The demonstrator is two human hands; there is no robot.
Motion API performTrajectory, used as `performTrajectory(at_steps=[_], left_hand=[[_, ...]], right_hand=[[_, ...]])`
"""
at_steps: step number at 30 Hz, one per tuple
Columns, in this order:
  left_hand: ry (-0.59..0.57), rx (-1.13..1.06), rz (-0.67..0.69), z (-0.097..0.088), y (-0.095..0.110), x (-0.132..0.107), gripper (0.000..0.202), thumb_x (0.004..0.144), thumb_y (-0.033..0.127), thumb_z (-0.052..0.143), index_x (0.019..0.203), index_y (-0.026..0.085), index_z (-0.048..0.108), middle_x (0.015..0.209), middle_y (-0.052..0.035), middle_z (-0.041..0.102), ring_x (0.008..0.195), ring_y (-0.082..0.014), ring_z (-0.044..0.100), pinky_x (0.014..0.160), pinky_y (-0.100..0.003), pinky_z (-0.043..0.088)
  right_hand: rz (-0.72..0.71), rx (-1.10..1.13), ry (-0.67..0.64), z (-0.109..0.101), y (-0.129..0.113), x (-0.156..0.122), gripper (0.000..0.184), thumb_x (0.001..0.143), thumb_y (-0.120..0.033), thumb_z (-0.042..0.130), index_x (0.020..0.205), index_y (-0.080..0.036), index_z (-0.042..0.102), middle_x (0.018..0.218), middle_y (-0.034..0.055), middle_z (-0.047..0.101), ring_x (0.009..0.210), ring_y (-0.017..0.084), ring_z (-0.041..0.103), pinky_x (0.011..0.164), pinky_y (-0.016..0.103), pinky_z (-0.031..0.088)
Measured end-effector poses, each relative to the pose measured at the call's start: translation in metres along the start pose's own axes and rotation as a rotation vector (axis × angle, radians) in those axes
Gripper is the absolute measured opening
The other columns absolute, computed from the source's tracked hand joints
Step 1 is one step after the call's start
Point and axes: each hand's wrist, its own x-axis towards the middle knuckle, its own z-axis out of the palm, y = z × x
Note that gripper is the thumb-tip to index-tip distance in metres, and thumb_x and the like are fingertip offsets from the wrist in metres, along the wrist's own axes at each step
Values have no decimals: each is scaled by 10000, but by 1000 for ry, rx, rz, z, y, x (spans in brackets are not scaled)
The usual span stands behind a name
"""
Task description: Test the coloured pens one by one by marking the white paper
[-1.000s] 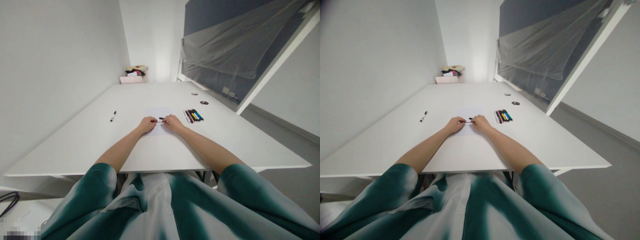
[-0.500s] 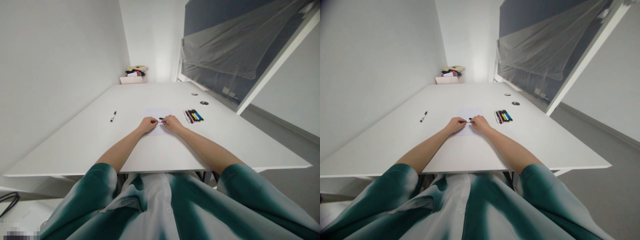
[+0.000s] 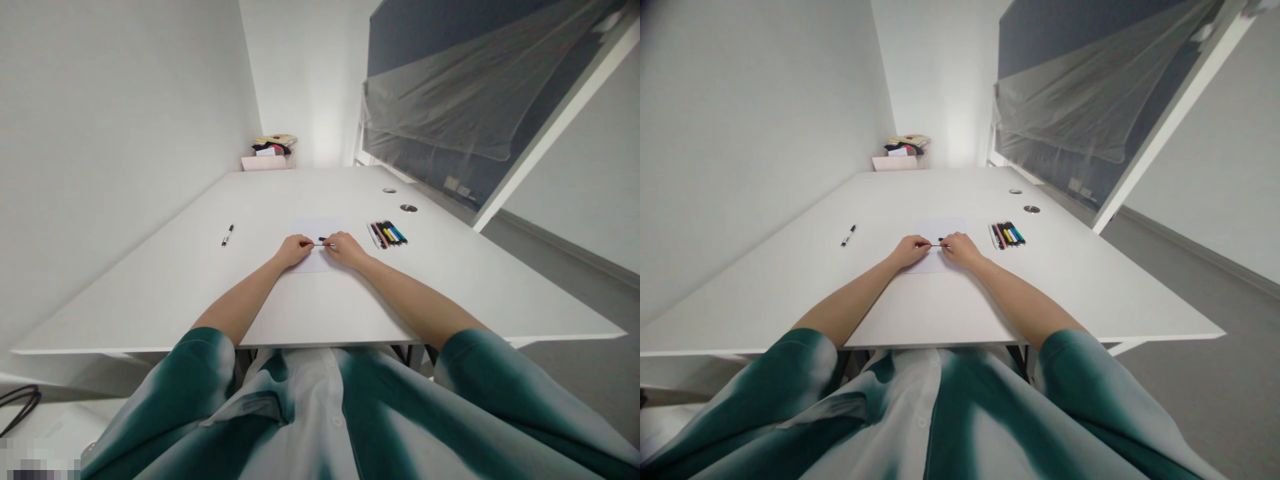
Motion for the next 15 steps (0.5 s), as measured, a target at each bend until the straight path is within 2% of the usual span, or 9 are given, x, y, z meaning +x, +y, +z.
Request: performTrajectory(at_steps=[7,11,15], left_hand=[[106,-161,-150,-8,-22,3,284,801,296,577,943,146,773,944,-78,756,868,-210,661,854,-321,499],[177,-251,-212,-11,-30,2,290,794,329,589,916,136,767,922,-85,755,867,-215,658,841,-327,494],[170,-278,-234,-11,-34,2,270,778,335,601,876,141,763,893,-78,755,872,-217,657,837,-325,488]], right_hand=[[206,27,146,1,18,0,345,930,-152,427,1107,-146,723,1128,119,694,1056,239,578,936,346,404],[265,-16,97,3,23,-1,334,924,-193,465,1128,-146,726,1148,132,682,1055,259,571,937,360,414],[274,-57,30,5,19,0,351,932,-233,484,1190,-161,710,1181,141,669,1070,276,561,936,368,416]])
